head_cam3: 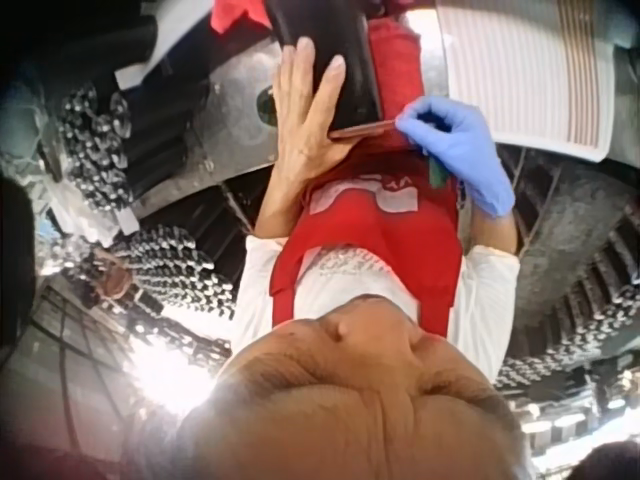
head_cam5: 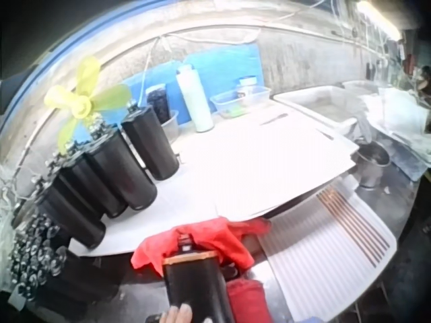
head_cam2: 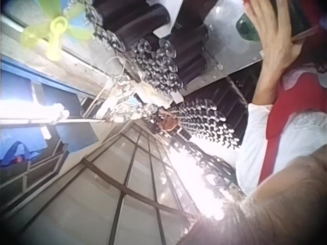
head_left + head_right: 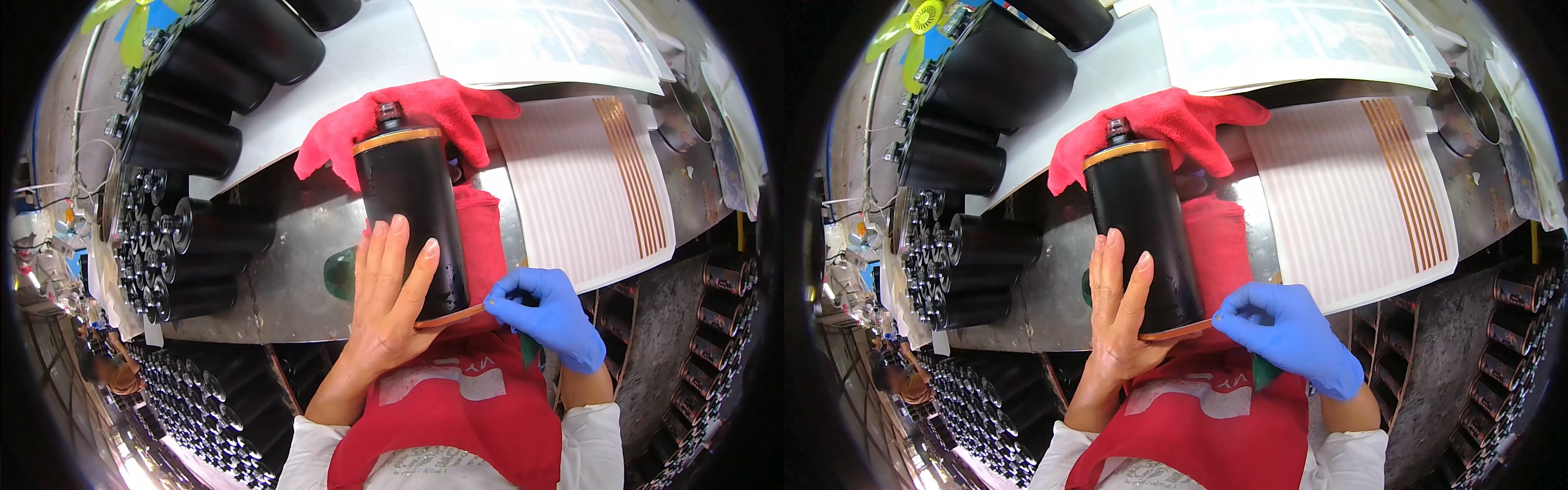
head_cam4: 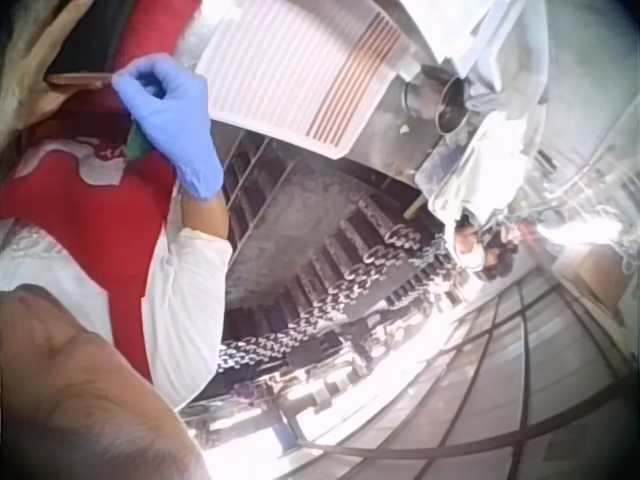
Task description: The person applies decorative stickers and copper-colored strips to black cylindrical containers. They smooth each sticker with a green tool, then wrap and press a strip around the container's rim before placing the finished item aside.
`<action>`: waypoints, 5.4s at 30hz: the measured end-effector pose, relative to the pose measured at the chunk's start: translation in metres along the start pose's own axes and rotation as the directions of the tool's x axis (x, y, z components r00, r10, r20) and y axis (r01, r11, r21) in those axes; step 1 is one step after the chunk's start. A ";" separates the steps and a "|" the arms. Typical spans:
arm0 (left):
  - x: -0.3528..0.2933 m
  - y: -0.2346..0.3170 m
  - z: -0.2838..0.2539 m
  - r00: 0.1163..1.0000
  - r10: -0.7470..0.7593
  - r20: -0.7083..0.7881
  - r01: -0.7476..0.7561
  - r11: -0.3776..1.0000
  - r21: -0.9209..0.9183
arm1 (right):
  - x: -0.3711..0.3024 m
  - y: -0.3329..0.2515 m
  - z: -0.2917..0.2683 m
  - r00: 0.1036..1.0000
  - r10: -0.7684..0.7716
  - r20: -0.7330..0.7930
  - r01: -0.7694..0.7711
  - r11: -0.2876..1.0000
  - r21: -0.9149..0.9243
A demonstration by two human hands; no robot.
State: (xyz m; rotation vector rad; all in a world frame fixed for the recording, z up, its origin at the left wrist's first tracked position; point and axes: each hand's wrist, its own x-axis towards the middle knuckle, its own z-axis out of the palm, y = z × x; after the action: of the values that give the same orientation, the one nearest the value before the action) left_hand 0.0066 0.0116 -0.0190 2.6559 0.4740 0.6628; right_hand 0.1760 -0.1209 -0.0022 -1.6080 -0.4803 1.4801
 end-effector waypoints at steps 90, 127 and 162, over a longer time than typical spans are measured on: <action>-0.013 -0.022 -0.032 0.991 -0.077 0.113 0.116 0.907 -0.404 | -0.011 -0.005 0.047 0.968 -0.100 -0.228 0.123 0.988 0.089; 0.035 0.011 -0.014 0.663 0.744 -0.079 -0.724 0.612 -0.318 | 0.047 0.070 0.060 0.680 -0.508 -0.529 0.472 0.855 -0.214; 0.028 -0.029 -0.039 0.890 0.401 0.220 -0.260 0.840 -0.477 | -0.015 0.031 0.052 0.927 -0.099 -0.361 0.197 0.949 0.246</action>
State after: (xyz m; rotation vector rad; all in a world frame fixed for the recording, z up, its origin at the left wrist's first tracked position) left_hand 0.0038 0.0588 0.0115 2.3530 -0.2216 0.3677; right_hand 0.1152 -0.1320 -0.0134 -1.5246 -0.1786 1.0664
